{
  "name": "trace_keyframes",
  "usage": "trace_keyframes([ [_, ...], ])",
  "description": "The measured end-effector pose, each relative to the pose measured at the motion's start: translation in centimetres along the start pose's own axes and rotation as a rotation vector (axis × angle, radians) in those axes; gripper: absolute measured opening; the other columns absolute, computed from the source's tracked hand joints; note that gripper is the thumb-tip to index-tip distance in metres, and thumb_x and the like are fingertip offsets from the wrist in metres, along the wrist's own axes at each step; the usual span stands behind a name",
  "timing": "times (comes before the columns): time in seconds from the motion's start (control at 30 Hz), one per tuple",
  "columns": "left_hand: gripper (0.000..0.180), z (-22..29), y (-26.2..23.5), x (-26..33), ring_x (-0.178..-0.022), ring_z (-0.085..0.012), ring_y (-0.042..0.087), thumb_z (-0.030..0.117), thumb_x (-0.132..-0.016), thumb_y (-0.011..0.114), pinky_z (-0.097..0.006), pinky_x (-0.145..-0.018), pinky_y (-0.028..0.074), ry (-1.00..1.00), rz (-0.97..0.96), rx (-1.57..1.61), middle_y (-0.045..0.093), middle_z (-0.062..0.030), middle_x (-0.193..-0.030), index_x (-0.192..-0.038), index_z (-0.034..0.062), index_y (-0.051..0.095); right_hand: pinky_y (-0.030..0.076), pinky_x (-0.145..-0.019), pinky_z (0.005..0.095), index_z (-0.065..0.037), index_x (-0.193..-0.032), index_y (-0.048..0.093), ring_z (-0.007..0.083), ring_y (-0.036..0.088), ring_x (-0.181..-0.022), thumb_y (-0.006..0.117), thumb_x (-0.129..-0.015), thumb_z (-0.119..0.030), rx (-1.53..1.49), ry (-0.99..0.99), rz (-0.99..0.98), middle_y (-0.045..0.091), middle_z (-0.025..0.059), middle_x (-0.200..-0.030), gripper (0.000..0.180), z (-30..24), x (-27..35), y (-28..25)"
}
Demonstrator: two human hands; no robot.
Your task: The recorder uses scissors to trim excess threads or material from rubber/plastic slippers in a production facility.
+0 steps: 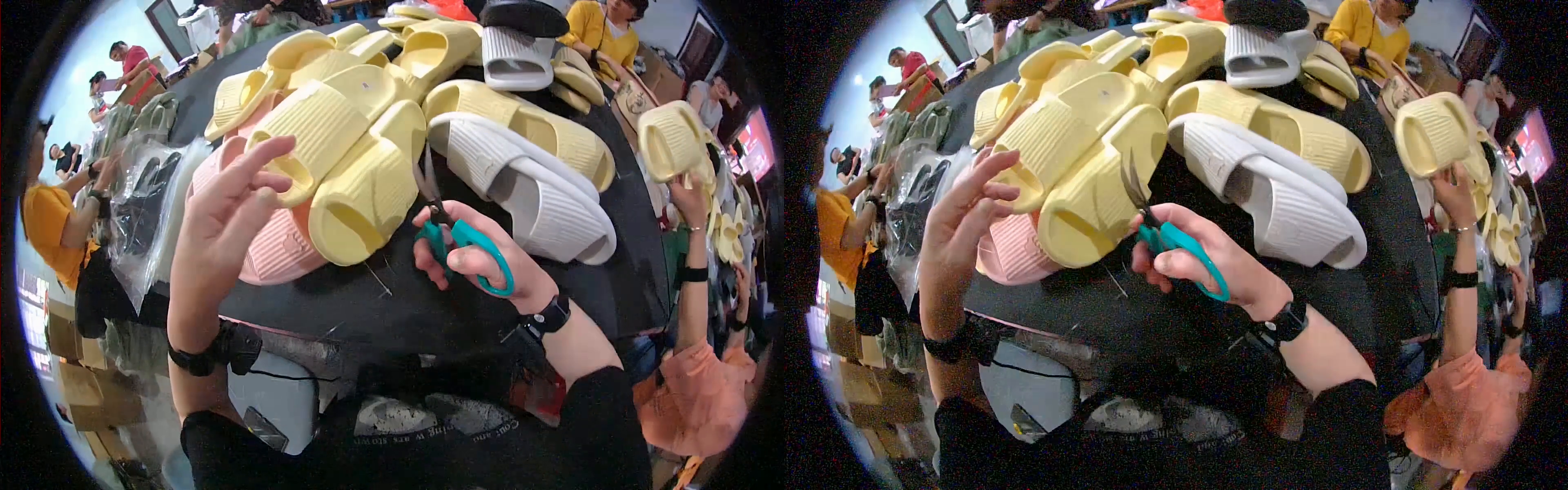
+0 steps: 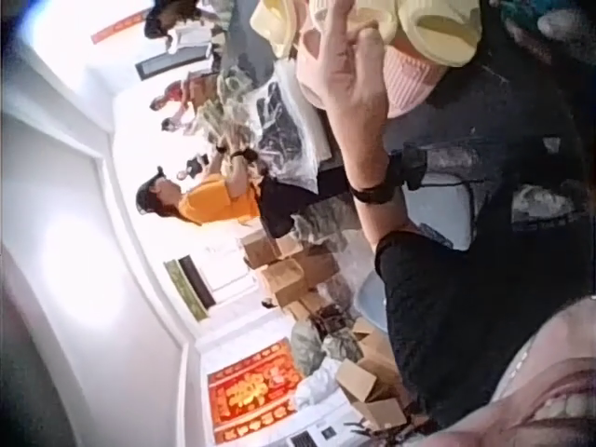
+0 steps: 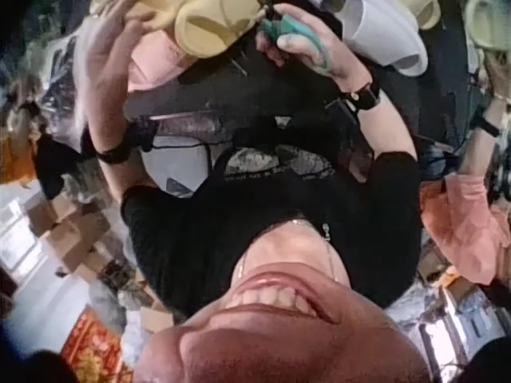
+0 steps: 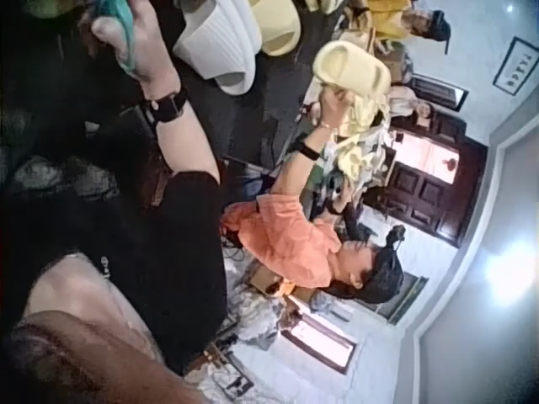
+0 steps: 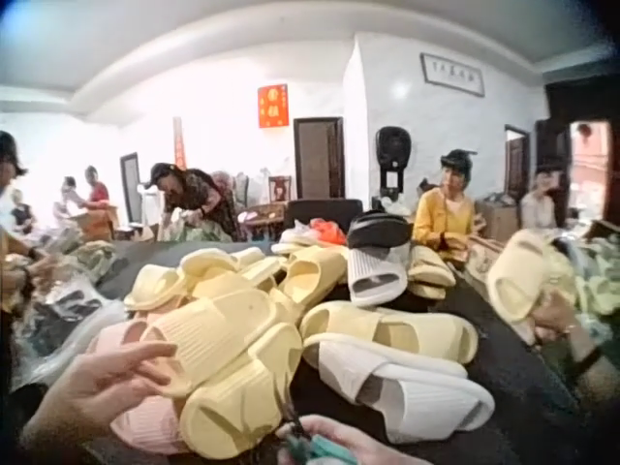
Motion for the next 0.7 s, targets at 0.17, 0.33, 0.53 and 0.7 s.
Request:
trace_keyframes([
  [0.17, 0.042, -1.2, -1.0, 1.9, -0.099, -0.013, 0.056, 0.01, -0.089, 0.05, -0.025, -0.085, 0.045, 0.002, 0.137, 0.286, 0.054, -0.0102, -0.127, -0.129, -0.0034, 0.05, 0.051, -0.067, 0.0291, -0.002, -0.123, 0.043, 0.0166, 0.06, -0.083, 0.06, -0.083, -0.015, -0.02, 0.172, -0.104, 0.06, 0.0108, -0.095, 0.046, 1.4, -0.2, 2.4],
  [0.33, 0.044, -1.5, -0.7, 2.3, -0.102, -0.0142, 0.055, 0.013, -0.09, 0.05, -0.026, -0.087, 0.044, 0.028, 0.117, 0.375, 0.052, -0.0105, -0.131, -0.131, -0.003, 0.047, 0.052, -0.065, 0.0281, -0.001, -0.125, 0.041, 0.0163, 0.061, -0.082, 0.06, -0.086, -0.018, -0.03, 0.339, -0.176, 0.061, 0.012, -0.097, 0.047, 2.8, -0.3, 5.2],
  [0.53, 0.044, -1.6, -0.5, 2.6, -0.102, -0.0148, 0.055, 0.009, -0.089, 0.05, -0.027, -0.091, 0.042, 0.016, 0.126, 0.442, 0.051, -0.0096, -0.131, -0.131, -0.0022, 0.047, 0.053, -0.067, 0.028, 0.001, -0.125, 0.04, 0.0174, 0.062, -0.085, 0.06, -0.087, -0.02, -0.02, 0.412, -0.267, 0.06, 0.0134, -0.1, 0.047, 3.4, -1.1, 8.2],
  [0.7, 0.043, -1.2, -0.2, 2.5, -0.103, -0.0145, 0.054, 0.006, -0.089, 0.05, -0.028, -0.094, 0.04, 0.021, 0.121, 0.417, 0.052, -0.0083, -0.13, -0.131, -0.0024, 0.047, 0.053, -0.063, 0.0285, 0.001, -0.119, 0.042, 0.0177, 0.062, -0.083, 0.058, -0.089, -0.02, -0.158, 0.353, -0.207, 0.061, 0.0138, -0.097, 0.04, 2.9, -2.4, 8.2],
])
Point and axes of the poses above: each hand's wrist, its own x-axis away from the middle knuckle, its own y-axis out of the palm, z = x × y, the point moved 7 cm from there along -x, towards the middle knuckle
